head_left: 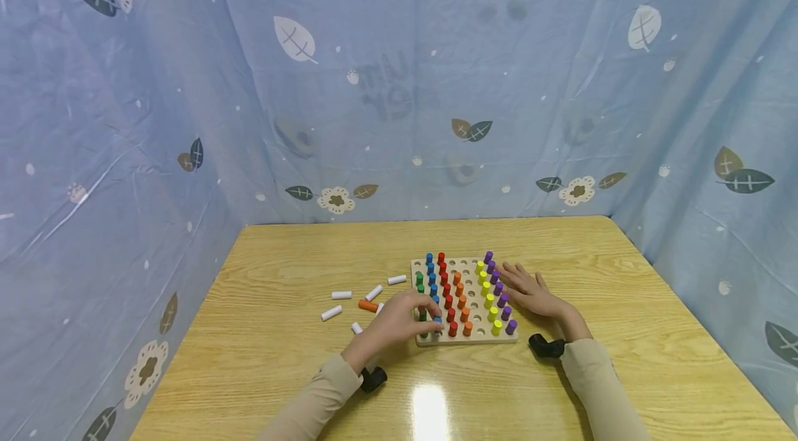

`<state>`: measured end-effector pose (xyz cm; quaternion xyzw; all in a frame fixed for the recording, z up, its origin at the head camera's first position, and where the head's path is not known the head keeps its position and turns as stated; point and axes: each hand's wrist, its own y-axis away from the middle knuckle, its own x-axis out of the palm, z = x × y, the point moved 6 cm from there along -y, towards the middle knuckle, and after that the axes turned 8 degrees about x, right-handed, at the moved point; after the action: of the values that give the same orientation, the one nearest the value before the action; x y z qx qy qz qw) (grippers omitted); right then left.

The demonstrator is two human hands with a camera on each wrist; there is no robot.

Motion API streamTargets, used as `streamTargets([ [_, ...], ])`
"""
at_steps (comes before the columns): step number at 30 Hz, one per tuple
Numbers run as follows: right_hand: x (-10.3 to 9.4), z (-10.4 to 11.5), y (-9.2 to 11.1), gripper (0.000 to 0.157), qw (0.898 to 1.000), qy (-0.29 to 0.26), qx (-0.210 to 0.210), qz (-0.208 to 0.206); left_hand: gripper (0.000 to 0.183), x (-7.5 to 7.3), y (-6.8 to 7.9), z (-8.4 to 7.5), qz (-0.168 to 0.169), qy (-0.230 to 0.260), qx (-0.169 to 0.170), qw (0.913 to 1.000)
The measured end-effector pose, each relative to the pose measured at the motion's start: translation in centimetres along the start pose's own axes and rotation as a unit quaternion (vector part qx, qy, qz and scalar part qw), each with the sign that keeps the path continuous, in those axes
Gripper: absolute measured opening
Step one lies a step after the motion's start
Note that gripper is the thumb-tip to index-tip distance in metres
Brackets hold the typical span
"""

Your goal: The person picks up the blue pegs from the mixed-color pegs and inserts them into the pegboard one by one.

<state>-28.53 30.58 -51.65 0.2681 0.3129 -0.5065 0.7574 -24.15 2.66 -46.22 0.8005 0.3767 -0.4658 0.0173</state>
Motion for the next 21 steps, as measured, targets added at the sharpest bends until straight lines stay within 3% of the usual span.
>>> streamTargets([
  [9, -0.09, -0.08, -0.01, 0.052, 1.0, 0.004, 0.004, -0.001, 0.016, 0.71, -0.31, 0.37, 0.002, -0.048, -0.009, 0.9988],
  [21, -0.05, 0.07, -0.05, 0.052, 1.0, 0.004, 0.009, 0.002, 0.013, 0.54, -0.54, -0.16, 0.003, -0.08, -0.016, 0.9967],
])
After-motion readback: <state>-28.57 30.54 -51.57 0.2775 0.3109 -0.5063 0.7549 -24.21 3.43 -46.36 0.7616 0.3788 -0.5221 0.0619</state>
